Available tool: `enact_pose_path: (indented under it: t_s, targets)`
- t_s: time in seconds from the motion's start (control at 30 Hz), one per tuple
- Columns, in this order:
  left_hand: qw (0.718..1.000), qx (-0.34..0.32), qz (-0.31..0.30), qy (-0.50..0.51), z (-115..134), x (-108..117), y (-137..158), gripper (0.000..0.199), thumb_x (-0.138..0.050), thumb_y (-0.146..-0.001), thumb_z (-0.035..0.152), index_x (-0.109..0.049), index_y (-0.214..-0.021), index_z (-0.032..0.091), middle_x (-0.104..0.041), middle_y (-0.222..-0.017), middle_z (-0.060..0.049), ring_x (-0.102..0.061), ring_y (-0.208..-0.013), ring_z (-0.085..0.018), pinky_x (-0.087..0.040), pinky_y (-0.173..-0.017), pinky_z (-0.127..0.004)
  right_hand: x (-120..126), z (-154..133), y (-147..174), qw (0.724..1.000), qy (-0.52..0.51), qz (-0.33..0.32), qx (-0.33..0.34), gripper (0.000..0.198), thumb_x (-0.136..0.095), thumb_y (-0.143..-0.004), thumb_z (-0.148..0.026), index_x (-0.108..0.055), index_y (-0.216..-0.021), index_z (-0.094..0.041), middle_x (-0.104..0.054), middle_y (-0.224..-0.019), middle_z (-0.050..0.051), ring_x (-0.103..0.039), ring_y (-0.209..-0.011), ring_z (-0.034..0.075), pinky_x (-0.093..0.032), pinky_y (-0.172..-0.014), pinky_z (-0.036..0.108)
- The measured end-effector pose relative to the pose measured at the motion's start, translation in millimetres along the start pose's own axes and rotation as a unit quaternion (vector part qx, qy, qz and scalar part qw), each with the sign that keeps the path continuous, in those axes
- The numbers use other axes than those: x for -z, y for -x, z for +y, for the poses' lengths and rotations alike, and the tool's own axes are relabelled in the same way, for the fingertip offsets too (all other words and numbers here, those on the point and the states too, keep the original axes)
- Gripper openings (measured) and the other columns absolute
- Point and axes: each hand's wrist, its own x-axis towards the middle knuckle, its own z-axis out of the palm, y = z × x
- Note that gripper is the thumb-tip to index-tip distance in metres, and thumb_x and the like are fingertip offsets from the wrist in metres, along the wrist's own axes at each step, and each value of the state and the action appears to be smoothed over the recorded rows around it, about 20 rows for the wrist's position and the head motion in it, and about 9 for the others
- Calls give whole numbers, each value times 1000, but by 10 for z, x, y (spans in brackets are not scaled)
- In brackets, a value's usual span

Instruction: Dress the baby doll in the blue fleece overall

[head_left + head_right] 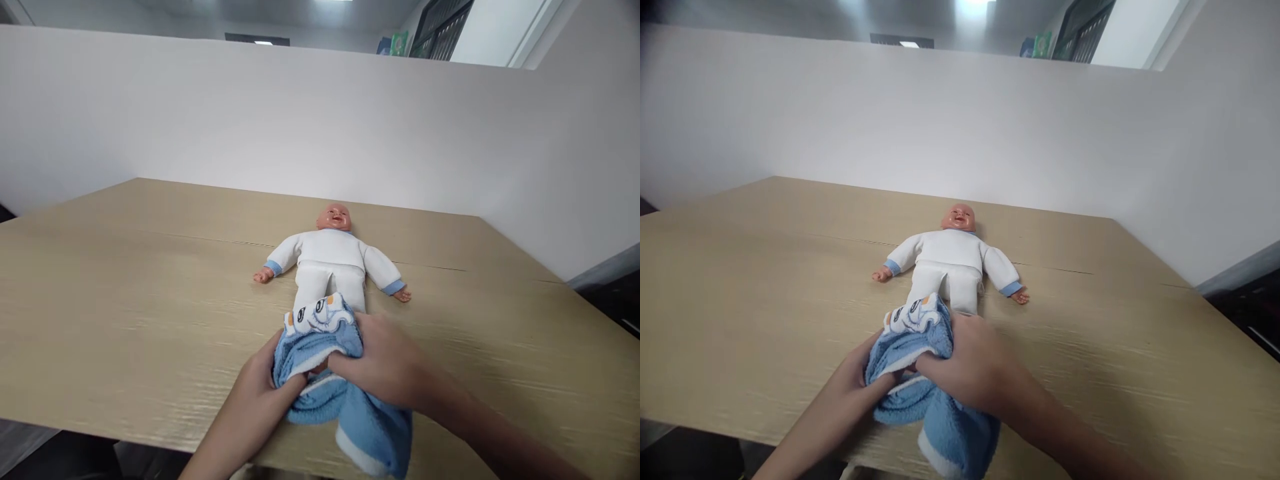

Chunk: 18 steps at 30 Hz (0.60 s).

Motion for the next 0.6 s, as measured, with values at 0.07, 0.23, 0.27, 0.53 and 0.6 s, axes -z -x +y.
enact_pose_path:
  t_s: [0.07, 0.23, 0.27, 0.53, 0.6]
  targets:
    - [1000, 19, 5, -10, -82, -26, 65, 56, -64, -88, 26, -64, -144, 20, -72, -146, -9, -67, -132, -30, -50, -114, -37, -52, 24, -16, 999, 11, -26, -26, 10, -71, -84, -30, -76, -90, -24, -82, -92, 0, -72, -85, 21, -46, -74, 31]
    - [998, 32, 4, -50, -163, -54, 190, 54, -59, -90, 28, -64, -143, 21, -72, -143, -11, -66, -131, -33, -48, -113, -40, -203, 123, -26, 997, 50, -56, -25, 13, -71, -86, -33, -71, -80, -22, -79, -81, 2, -69, -75, 21, -38, -65, 31]
    - [998, 33, 5, -61, -164, -52, 207, 54, -58, -89, 30, -64, -143, 21, -73, -140, -12, -66, -131, -34, -48, -112, -42, -231, 129, -16, 997, 54, -47, -11, 12, -70, -87, -33, -71, -81, -23, -80, -82, 2, -70, -76, 21, -38, -65, 31]
    - [974, 47, 19, -220, -192, 0, 283, 27, -58, -90, 43, -73, -87, 20, -76, -95, -14, -64, -100, -40, -42, -91, -48, -294, 126, 60, 999, 19, -35, 31, 4, -68, -85, -25, -70, -89, -24, -83, -92, 2, -74, -82, 23, -42, -71, 32]
    - [976, 34, 24, -213, -193, 11, 292, 26, -60, -90, 42, -73, -88, 20, -75, -97, -14, -64, -101, -39, -43, -92, -48, -278, 123, 70, 999, 1, -41, 34, 4, -68, -86, -25, -70, -90, -24, -83, -94, 1, -74, -83, 23, -44, -72, 31]
